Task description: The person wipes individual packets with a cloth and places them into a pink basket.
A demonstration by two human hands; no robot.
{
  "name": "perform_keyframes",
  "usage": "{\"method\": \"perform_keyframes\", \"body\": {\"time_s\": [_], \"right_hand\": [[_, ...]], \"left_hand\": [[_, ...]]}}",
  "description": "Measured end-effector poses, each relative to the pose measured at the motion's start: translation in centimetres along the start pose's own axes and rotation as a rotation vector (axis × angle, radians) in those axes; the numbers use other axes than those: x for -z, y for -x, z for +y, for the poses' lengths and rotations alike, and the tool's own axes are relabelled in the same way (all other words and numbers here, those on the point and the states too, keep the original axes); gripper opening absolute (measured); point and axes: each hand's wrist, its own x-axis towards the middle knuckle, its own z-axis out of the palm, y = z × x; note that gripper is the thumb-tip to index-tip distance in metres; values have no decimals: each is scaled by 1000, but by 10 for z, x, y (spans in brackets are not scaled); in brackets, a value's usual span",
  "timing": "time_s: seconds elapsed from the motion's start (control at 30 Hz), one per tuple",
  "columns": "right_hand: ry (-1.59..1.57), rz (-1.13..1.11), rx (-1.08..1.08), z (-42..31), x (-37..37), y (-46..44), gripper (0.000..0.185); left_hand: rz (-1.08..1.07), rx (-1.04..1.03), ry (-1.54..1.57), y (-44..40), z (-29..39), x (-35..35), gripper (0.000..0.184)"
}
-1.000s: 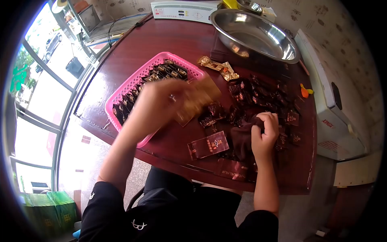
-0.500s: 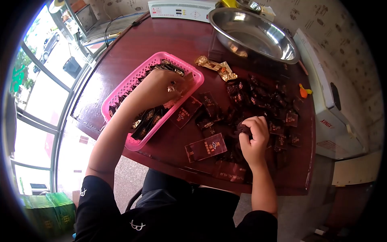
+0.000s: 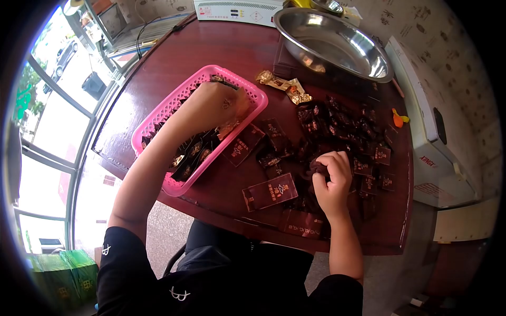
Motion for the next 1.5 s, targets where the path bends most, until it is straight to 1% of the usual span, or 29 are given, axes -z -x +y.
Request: {"method": "perform_keyframes", "body": {"time_s": [0.03, 0.1, 0.23, 0.3, 0.37, 0.43, 0.5, 0.53, 0.6, 0.63, 0.7, 0.73, 0.8, 0.83, 0.9, 0.93, 1.0, 1.03, 1.1, 1.17, 1.23, 1.37, 1.43, 1.47, 1.5], "right_hand": [[1, -2, 1, 0, 0, 0, 19], [3, -3, 1, 0, 0, 0, 19], [-6, -2, -5, -2, 1, -1, 19], [-7, -3, -4, -2, 1, -1, 19], [-9, -6, -1, -2, 2, -1, 19], [6, -17, 13, -2, 2, 0, 20], [8, -13, 7, -2, 2, 0, 20], [9, -11, 3, -2, 2, -1, 20], [9, -12, 4, -2, 2, 0, 20], [10, -13, 4, -2, 2, 0, 20], [7, -14, 4, -3, 2, -1, 20], [5, -16, 4, -3, 2, -1, 20], [6, -16, 3, -4, 2, -1, 20], [6, -18, 3, -4, 2, -1, 19], [5, -15, 3, -3, 2, -1, 19], [3, -12, 2, -2, 2, -1, 19], [4, -17, 0, -2, 3, -1, 19], [5, -22, -2, -3, 3, -1, 19], [5, -21, -1, -4, 3, -1, 19], [6, -20, 6, -4, 3, -1, 19], [6, -20, 0, -2, 3, -1, 19], [7, -18, 1, -4, 4, -2, 20], [3, -22, 2, -4, 4, -2, 19], [3, -19, 1, -3, 4, -3, 19], [3, -19, 10, -4, 4, -3, 21]], "left_hand": [[1, 0, -1, -1, 0, 2, 25], [61, -43, 103, -1, 1, 7, 28], [64, -67, 150, -2, -10, -4, 31], [-27, -39, 94, -5, -20, -9, 34], [-58, -40, 110, -3, -30, -16, 34], [-89, -41, 126, -1, -25, -12, 34], [-191, -9, 24, 4, -15, -6, 36], [-192, -9, 24, 7, -10, -5, 36], [-242, -30, -148, 11, -3, -3, 37], [-243, -30, -148, 12, -5, -3, 37], [-117, -224, -110, 13, -15, -2, 38], [-119, -224, -111, 12, -18, -4, 38], [-30, -338, -144, 8, -26, -12, 51], [-30, -339, -143, 8, -29, -20, 51], [-166, -235, -139, 7, -31, -33, 67], [-167, -236, -139, 8, -31, -35, 67], [-384, -261, -327, 10, -28, -37, 76], [-387, -262, -327, 11, -26, -36, 76], [-444, -246, -449, 13, -21, -34, 77], [-422, -227, -494, 13, -21, -39, 76], [-504, -209, -552, 13, -18, -36, 74], [-532, -197, -513, 11, -18, -28, 71], [-642, -213, -302, 2, -26, -17, 65], [-643, -195, -115, -4, -32, -10, 53], [-612, -278, 46, -17, -30, 3, 41]]}}
